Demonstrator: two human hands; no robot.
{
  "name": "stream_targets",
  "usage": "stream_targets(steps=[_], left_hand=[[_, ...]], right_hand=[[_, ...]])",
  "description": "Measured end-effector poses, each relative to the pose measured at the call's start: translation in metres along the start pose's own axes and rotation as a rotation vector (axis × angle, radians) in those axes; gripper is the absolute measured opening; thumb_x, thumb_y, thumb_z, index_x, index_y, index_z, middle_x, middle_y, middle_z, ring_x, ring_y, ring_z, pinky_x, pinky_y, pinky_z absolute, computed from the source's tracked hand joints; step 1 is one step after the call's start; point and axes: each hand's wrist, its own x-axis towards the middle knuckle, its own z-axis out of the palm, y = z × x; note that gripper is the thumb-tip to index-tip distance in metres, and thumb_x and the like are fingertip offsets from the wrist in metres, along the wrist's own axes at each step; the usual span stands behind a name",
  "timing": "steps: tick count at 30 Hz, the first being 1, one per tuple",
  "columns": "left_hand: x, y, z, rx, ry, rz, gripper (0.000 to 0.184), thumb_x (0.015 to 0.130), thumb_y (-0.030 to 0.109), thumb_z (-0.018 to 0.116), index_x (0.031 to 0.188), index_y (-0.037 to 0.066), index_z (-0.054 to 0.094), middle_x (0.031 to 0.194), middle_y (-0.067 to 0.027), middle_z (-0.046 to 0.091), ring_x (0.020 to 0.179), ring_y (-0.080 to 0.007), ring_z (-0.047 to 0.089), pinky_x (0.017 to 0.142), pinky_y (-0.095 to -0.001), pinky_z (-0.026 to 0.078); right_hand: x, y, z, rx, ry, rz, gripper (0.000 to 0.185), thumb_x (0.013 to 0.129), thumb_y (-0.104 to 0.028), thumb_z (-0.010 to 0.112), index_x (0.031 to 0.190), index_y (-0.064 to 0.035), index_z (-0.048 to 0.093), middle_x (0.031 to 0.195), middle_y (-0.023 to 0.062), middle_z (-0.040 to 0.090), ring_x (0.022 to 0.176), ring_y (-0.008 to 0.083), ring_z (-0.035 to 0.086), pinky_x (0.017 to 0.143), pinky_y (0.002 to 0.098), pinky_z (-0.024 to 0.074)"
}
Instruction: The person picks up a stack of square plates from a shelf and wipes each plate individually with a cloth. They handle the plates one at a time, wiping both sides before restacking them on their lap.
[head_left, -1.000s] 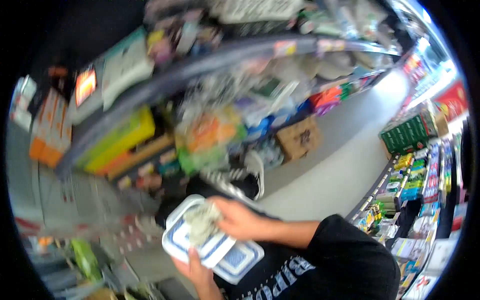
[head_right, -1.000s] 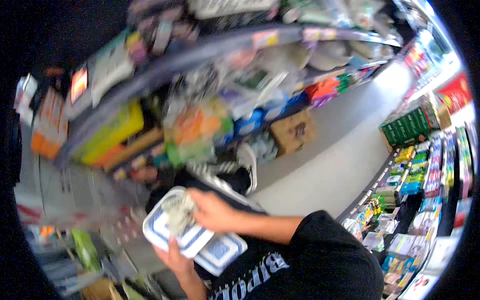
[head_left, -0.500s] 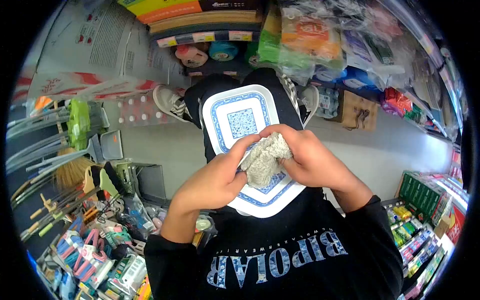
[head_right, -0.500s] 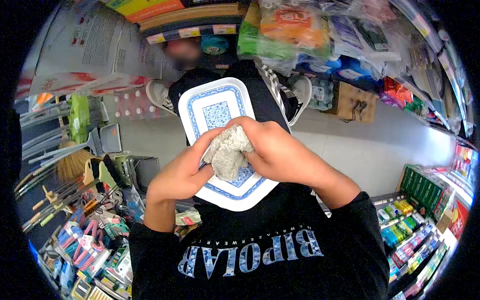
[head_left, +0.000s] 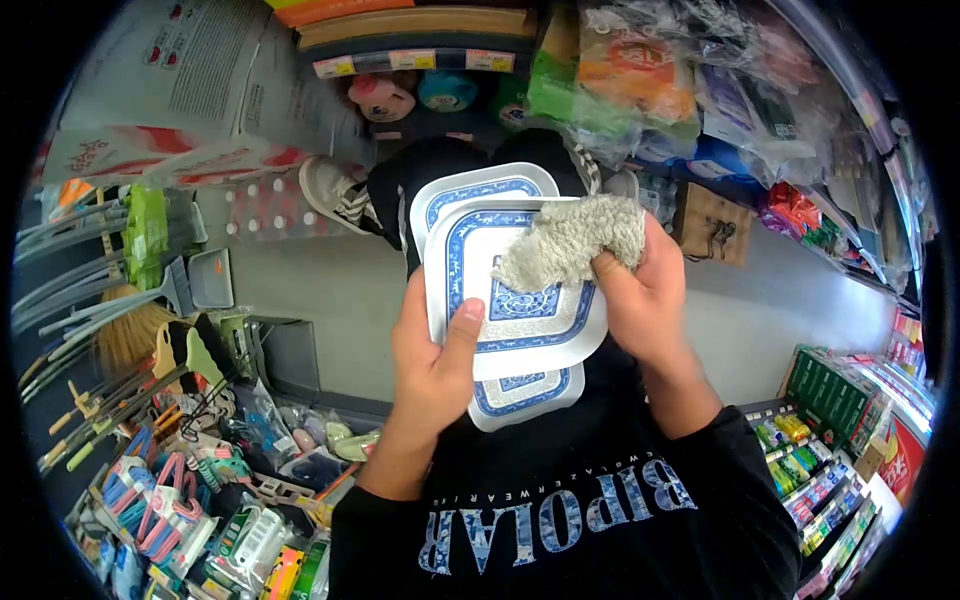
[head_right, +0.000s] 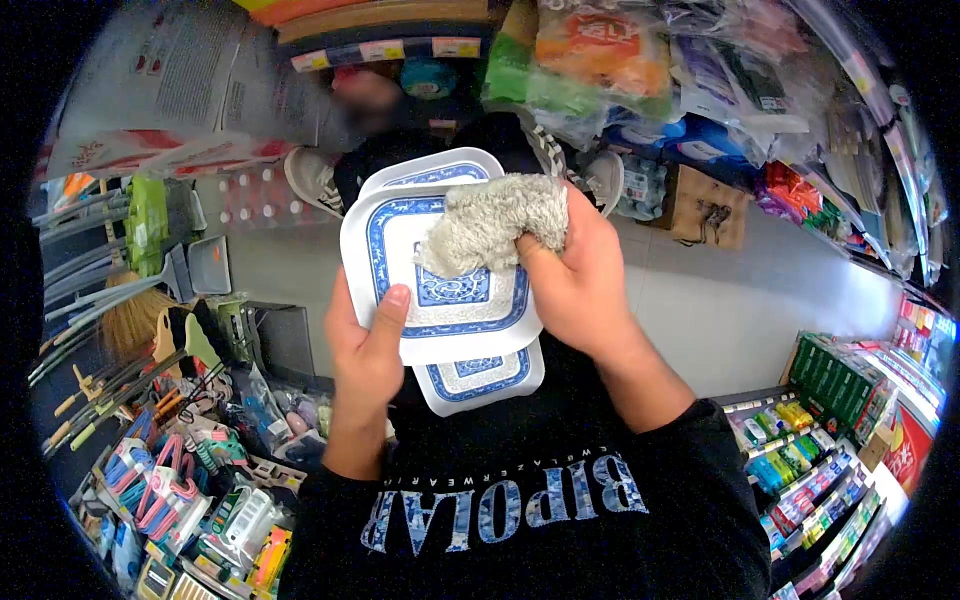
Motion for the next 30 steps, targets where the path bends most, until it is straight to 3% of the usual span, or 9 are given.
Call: stream_targets(steps=[4,9,12,15,19,22,23,26,30], left_hand=[[0.007,0.019,-0.025,0.129,-0.188,-0.075,0.04,0.103,0.012,0.059,0.136,-0.009,0.049,0.114,-0.0166,0.069,0.103,-0.018,0.065,0.09,-0.0312,0.052],[0.021,0.033,-0.035,0.355,-0.562,-0.172,0.039,0.098,0.007,0.057,0.135,-0.004,0.049,0.104,-0.0271,0.071,0.098,-0.0367,0.072,0.087,-0.0406,0.053],[0.031,0.035,-0.035,0.368,-0.695,-0.23,0.04,0.095,0.003,0.057,0.134,-0.003,0.05,0.107,-0.027,0.07,0.102,-0.0389,0.07,0.089,-0.0411,0.052],[0.037,0.017,-0.029,0.404,-0.908,-0.203,0.04,0.09,0.002,0.059,0.129,-0.002,0.052,0.111,-0.0252,0.068,0.108,-0.0356,0.068,0.091,-0.0398,0.051],[0.054,0.004,-0.04,0.355,-0.765,-0.189,0.042,0.088,0.002,0.065,0.127,-0.004,0.051,0.116,-0.019,0.069,0.111,-0.0231,0.067,0.094,-0.0344,0.052],[0.046,0.01,-0.04,-0.315,-0.241,-0.326,0.043,0.092,0.003,0.065,0.131,-0.004,0.047,0.119,-0.0194,0.069,0.111,-0.0212,0.067,0.095,-0.0325,0.052],[0.035,0.012,-0.039,-0.331,-0.221,-0.264,0.048,0.096,0.005,0.065,0.137,-0.003,0.042,0.121,-0.0207,0.069,0.112,-0.0221,0.067,0.097,-0.0341,0.052],[0.007,-0.008,-0.012,-0.01,0.071,-0.02,0.038,0.103,0.012,0.06,0.135,-0.005,0.049,0.113,-0.0147,0.069,0.103,-0.0153,0.064,0.092,-0.0294,0.049],[0.008,0.003,-0.028,0.262,0.046,0.053,0.027,0.106,0.017,0.055,0.121,-0.006,0.06,0.098,-0.0082,0.07,0.088,-0.0103,0.062,0.077,-0.027,0.05]], right_hand=[[0.001,-0.01,-0.015,-0.029,-0.254,0.077,0.043,0.083,0.012,0.051,0.124,0.0044,0.06,0.109,0.0095,0.07,0.103,0.0155,0.066,0.092,0.0314,0.052],[0.012,-0.022,-0.018,-0.241,-0.681,0.014,0.049,0.078,0.008,0.059,0.127,0.0064,0.056,0.107,0.0276,0.069,0.105,0.0395,0.069,0.089,0.0411,0.054],[0.009,-0.019,-0.006,-0.187,-0.574,0.061,0.051,0.077,0.009,0.059,0.128,0.0061,0.056,0.109,0.0286,0.068,0.106,0.0408,0.069,0.091,0.0425,0.0537],[0.014,-0.022,-0.004,-0.282,-0.695,0.02,0.053,0.077,0.009,0.059,0.13,0.0049,0.056,0.11,0.029,0.068,0.107,0.0409,0.069,0.092,0.0424,0.0532],[0.014,-0.01,0.0,-0.314,-0.606,0.074,0.06,0.075,0.013,0.053,0.134,0.0032,0.056,0.117,0.0184,0.069,0.111,0.0255,0.067,0.099,0.0349,0.0497],[0.012,-0.008,-0.005,-0.024,-0.233,0.111,0.056,0.077,0.013,0.05,0.133,0.0045,0.056,0.117,0.0136,0.068,0.111,0.0193,0.066,0.099,0.0319,0.0489],[0.012,-0.014,-0.006,-0.026,-0.128,0.115,0.054,0.08,0.013,0.047,0.132,0.0054,0.057,0.117,0.0101,0.067,0.11,0.0152,0.063,0.099,0.0297,0.0478],[0.002,-0.007,0.005,0.028,0.014,0.046,0.051,0.08,0.011,0.051,0.13,0.0025,0.058,0.111,0.0107,0.07,0.103,0.0162,0.066,0.094,0.0302,0.0507],[-0.006,-0.017,-0.004,-0.224,-0.276,-0.052,0.055,0.078,0.01,0.054,0.133,0.003,0.055,0.1,0.0236,0.071,0.1,0.0357,0.073,0.087,0.0379,0.0551]])
